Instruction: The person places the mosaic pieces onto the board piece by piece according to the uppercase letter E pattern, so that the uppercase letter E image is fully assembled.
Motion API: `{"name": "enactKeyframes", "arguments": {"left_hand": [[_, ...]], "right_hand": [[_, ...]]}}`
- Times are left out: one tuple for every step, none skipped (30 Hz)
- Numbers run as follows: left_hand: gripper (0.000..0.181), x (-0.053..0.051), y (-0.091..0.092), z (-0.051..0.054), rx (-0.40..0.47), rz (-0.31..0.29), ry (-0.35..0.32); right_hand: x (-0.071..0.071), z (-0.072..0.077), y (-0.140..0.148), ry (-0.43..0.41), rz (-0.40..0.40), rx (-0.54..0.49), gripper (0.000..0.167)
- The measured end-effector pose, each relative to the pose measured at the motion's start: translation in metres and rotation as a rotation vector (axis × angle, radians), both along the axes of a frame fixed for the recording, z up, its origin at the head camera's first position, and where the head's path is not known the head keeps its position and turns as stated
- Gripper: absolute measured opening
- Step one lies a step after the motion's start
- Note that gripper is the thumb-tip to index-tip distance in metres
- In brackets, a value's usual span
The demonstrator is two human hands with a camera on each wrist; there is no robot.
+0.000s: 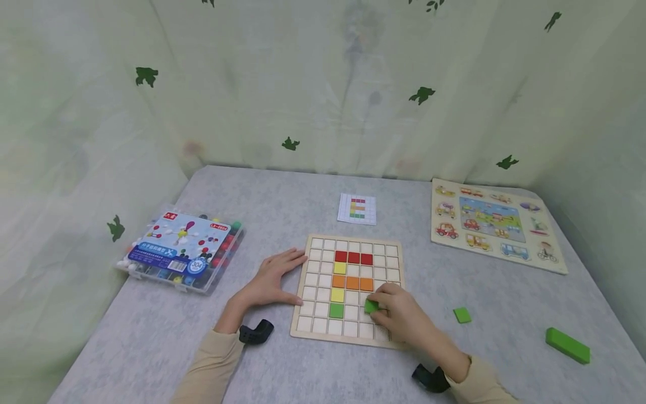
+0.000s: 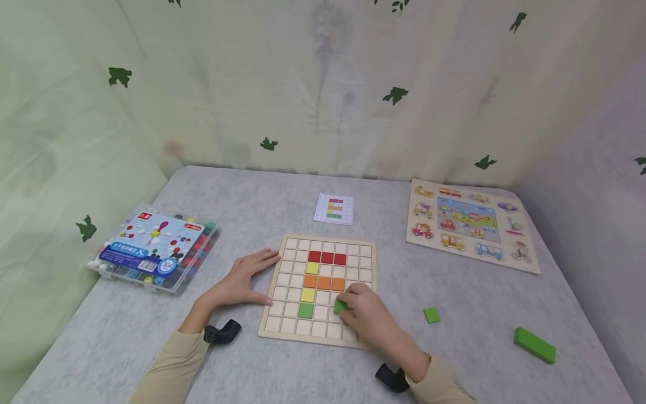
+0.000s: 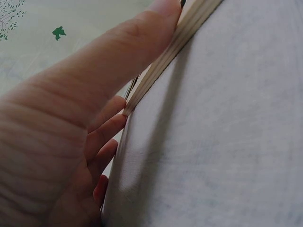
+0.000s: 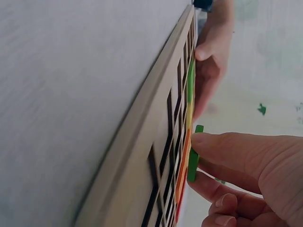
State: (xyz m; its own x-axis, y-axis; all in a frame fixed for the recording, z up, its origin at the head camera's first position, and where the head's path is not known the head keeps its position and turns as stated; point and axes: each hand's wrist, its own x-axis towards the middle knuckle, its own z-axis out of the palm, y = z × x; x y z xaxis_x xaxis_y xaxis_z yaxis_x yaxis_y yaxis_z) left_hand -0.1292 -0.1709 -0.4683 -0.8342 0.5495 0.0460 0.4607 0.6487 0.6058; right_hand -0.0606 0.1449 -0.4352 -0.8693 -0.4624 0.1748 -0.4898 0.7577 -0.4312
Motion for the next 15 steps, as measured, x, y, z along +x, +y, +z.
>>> {"name": "enactKeyframes", "arguments": {"left_hand": [[0.097,0.000,0.000,0.000,0.001,0.001,-0.001],[0.096,0.000,0.000,0.000,0.001,0.002,-0.001],[0.096,0.000,0.000,-0.001,0.001,0.003,0.000],[0.096,0.000,0.000,-0.001,0.001,0.004,-0.001],[0.096,0.000,0.000,-0.001,-0.001,0.005,0.000],[0.096,0.000,0.000,-0.001,-0.001,0.005,-0.001],[0.096,0.000,0.000,-0.001,-0.002,0.006,-0.001],[0.097,0.000,0.000,-0.001,-0.003,0.006,-0.001],[0.097,0.000,0.000,-0.001,-0.004,0.006,-0.003],[0.097,0.000,0.000,-0.001,-0.005,0.006,-0.004],[0.097,0.000,0.000,0.000,-0.004,0.007,-0.005],[0.097,0.000,0.000,0.000,-0.003,0.008,-0.007],[0.096,0.000,0.000,0.000,-0.002,0.009,-0.008],[0.096,0.000,0.000,0.000,-0.001,0.009,-0.008],[0.096,0.000,0.000,0.000,-0.001,0.009,-0.008]], "right_hand": [[0.001,0.000,-0.002,0.001,0.010,-0.001,0.025],[0.001,0.001,-0.004,-0.002,0.016,0.000,0.024],[0.002,0.001,-0.006,-0.005,0.020,0.003,0.025],[0.002,0.002,-0.009,-0.004,0.025,0.007,0.026],[0.002,0.002,-0.011,0.002,0.035,0.010,0.026],[0.003,0.002,-0.013,0.009,0.044,0.013,0.026],[0.003,0.002,-0.014,0.015,0.053,0.016,0.026],[0.003,0.002,-0.016,0.023,0.062,0.020,0.026],[0.003,0.002,-0.017,0.029,0.070,0.022,0.026],[0.003,0.001,-0.018,0.032,0.075,0.024,0.026],[0.003,0.001,-0.019,0.031,0.077,0.025,0.026],[0.003,0.001,-0.020,0.026,0.078,0.024,0.026],[0.003,0.000,-0.020,0.024,0.078,0.027,0.026],[0.003,0.000,-0.021,0.022,0.076,0.028,0.027],[0.003,0.000,-0.021,0.021,0.073,0.027,0.027]]}}
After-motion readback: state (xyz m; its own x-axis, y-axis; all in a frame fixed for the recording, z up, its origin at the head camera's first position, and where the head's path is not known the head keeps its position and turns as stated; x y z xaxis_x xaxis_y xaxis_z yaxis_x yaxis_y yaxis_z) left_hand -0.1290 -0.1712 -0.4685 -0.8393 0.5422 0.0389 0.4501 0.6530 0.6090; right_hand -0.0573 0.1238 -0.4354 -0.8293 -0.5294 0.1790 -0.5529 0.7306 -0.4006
